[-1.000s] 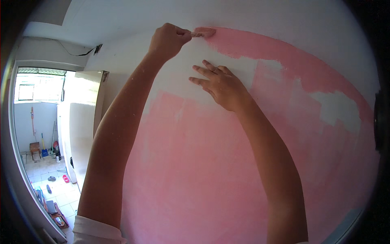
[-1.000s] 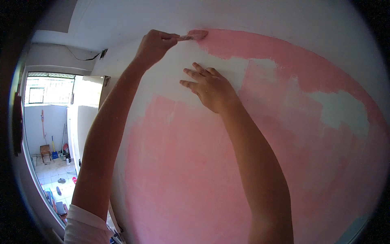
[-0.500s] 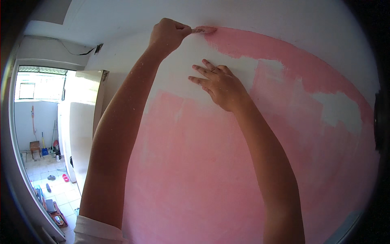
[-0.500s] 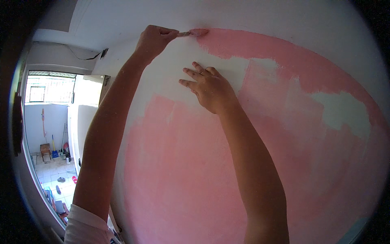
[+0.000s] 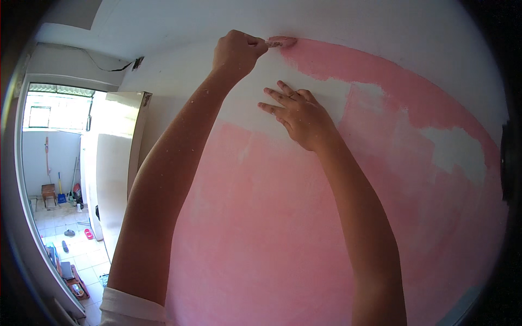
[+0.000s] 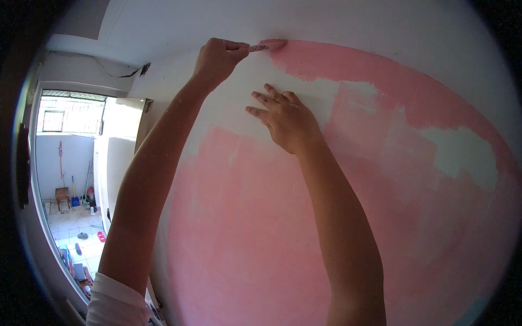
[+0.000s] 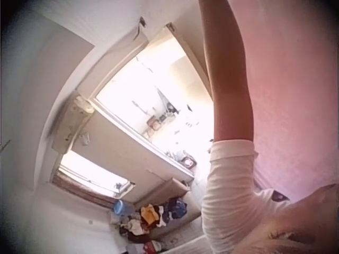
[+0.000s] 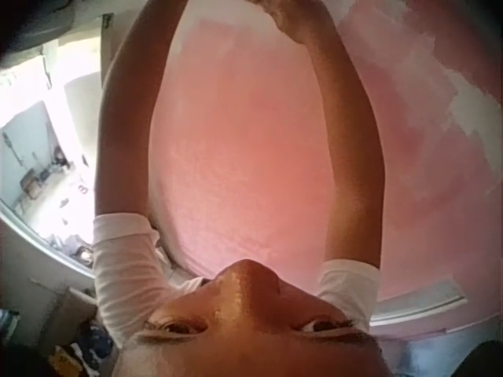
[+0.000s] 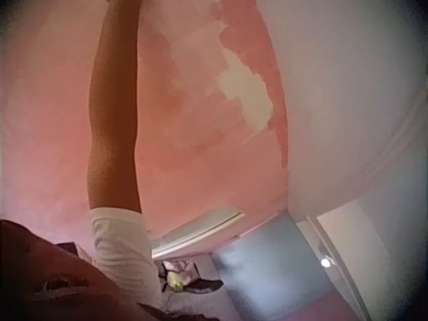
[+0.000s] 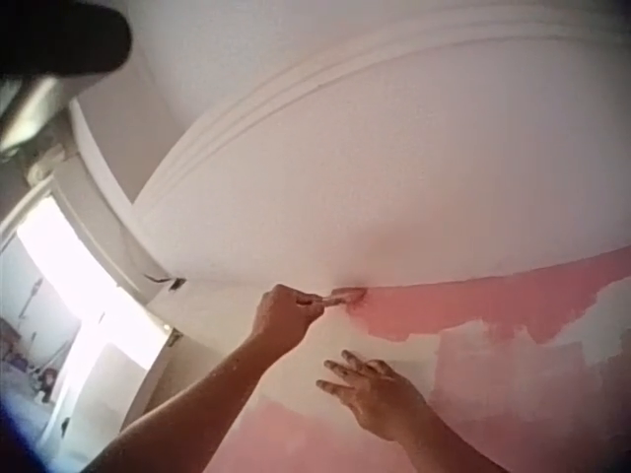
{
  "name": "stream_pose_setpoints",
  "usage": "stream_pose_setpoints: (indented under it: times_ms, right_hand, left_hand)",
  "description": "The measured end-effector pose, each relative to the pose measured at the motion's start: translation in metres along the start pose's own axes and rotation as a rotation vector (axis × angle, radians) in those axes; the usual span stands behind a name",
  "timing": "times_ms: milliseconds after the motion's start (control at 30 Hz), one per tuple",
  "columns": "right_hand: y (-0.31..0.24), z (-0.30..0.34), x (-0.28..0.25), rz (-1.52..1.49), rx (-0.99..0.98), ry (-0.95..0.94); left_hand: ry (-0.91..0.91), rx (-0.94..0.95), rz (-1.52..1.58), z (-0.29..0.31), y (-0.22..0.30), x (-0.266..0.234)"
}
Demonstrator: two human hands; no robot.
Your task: Use a brush and a paint bucket to paint the upper section of a wall pink.
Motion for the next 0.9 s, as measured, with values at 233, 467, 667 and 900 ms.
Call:
stream_pose_setpoints:
  times_ms: [233, 467, 667, 900]
  right_hand:
    - [0.002, 0.002, 0.0, 0.025, 0.0, 0.017]
    - [0.003, 0.003, 0.001, 0.011, 0.017, 0.017]
    - [0.003, 0.002, 0.003, 0.019, 0.021, -0.025]
    - [0.001, 0.001, 0.0, 0.046, 0.011, 0.018]
  left_hand:
    - [-0.101, 0.004, -0.038, 0.013, 0.0, -0.006]
    - [-0.011, -0.005, 0.032, 0.023, 0.0, -0.015]
    - [0.06, 0.079, 0.087, 0.025, 0.005, 0.007]
    - [0.028, 0.069, 0.047, 0.047, -0.003, 0.015]
Point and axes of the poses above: each hand's wrist, its own z-axis away from the middle knuckle, its own x-axis out of the palm, y = z × x, the point moved 10 cm from there along -z, towards the middle knuckle
